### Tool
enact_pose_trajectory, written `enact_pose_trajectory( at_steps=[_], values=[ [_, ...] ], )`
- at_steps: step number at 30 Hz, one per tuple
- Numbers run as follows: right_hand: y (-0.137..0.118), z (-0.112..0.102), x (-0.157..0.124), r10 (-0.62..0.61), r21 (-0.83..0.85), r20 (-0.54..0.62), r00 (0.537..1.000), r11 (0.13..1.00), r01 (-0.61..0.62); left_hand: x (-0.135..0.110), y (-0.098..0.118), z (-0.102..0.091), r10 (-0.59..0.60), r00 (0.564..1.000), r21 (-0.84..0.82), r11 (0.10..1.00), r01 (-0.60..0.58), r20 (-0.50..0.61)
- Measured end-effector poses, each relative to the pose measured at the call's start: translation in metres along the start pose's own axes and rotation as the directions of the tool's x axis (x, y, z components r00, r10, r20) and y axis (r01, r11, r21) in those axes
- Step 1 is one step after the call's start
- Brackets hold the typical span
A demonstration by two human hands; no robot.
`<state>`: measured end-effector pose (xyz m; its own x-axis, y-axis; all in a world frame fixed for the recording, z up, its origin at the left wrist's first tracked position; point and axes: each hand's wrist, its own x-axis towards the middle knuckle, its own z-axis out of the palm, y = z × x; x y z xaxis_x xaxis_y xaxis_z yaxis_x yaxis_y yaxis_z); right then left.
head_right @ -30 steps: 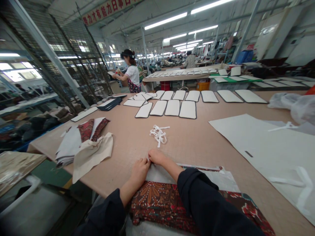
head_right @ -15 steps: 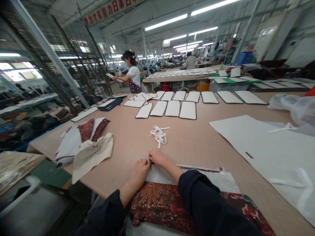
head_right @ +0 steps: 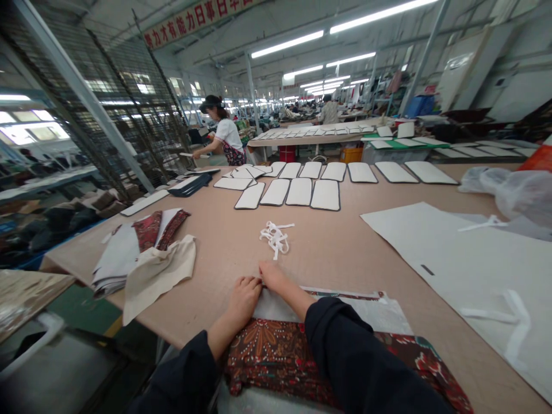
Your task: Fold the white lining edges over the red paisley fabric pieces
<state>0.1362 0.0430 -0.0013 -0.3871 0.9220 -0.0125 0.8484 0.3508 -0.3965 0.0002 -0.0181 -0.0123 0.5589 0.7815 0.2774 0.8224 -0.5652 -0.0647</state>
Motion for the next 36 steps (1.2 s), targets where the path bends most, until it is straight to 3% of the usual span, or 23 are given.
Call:
enact_pose_trajectory(
  at_steps=[4,9,14,18,23,27,30,33,36],
  values=[
    [0.016,-0.003,-0.035,-0.095,-0.048,-0.006,0.995,0.994,0.094,0.004,-0.004,0.0,-0.03,0.999,-0.041,0.999,0.032,0.035],
    [0.061,-0.025,-0.101,-0.117,-0.248,0.031,0.993,0.961,0.121,0.001,-0.005,-0.004,-0.019,0.997,-0.069,0.997,0.025,0.073],
    [0.108,-0.058,-0.153,-0.012,-0.263,0.036,0.999,0.965,0.021,0.0,-0.004,-0.013,0.051,0.992,-0.034,0.998,-0.047,0.117],
    [0.128,-0.074,-0.159,0.157,-0.158,0.033,0.987,0.976,-0.15,0.017,0.0,-0.02,0.029,0.984,-0.03,0.999,-0.024,0.174],
    [0.124,-0.082,-0.148,0.307,-0.083,0.127,0.943,0.951,-0.299,0.04,0.014,-0.017,0.021,0.986,-0.117,0.993,-0.002,0.167],
    [0.106,-0.097,-0.17,0.204,-0.033,0.101,0.974,0.979,-0.202,0.038,0.023,-0.024,0.088,0.989,-0.183,0.981,-0.066,0.115],
    [0.097,-0.114,-0.199,0.135,0.042,0.183,0.974,0.988,-0.145,0.023,0.027,-0.05,0.157,0.983,-0.234,0.963,-0.131,0.099],
    [0.095,-0.125,-0.215,0.148,0.153,0.35,0.925,0.965,-0.212,0.001,0.037,-0.085,0.277,0.948,-0.292,0.93,-0.224,0.156],
    [0.094,-0.117,-0.204,0.162,0.097,0.268,0.95,0.976,-0.194,-0.017,0.05,-0.109,0.402,0.872,-0.354,0.887,-0.296,0.279]
  ],
)
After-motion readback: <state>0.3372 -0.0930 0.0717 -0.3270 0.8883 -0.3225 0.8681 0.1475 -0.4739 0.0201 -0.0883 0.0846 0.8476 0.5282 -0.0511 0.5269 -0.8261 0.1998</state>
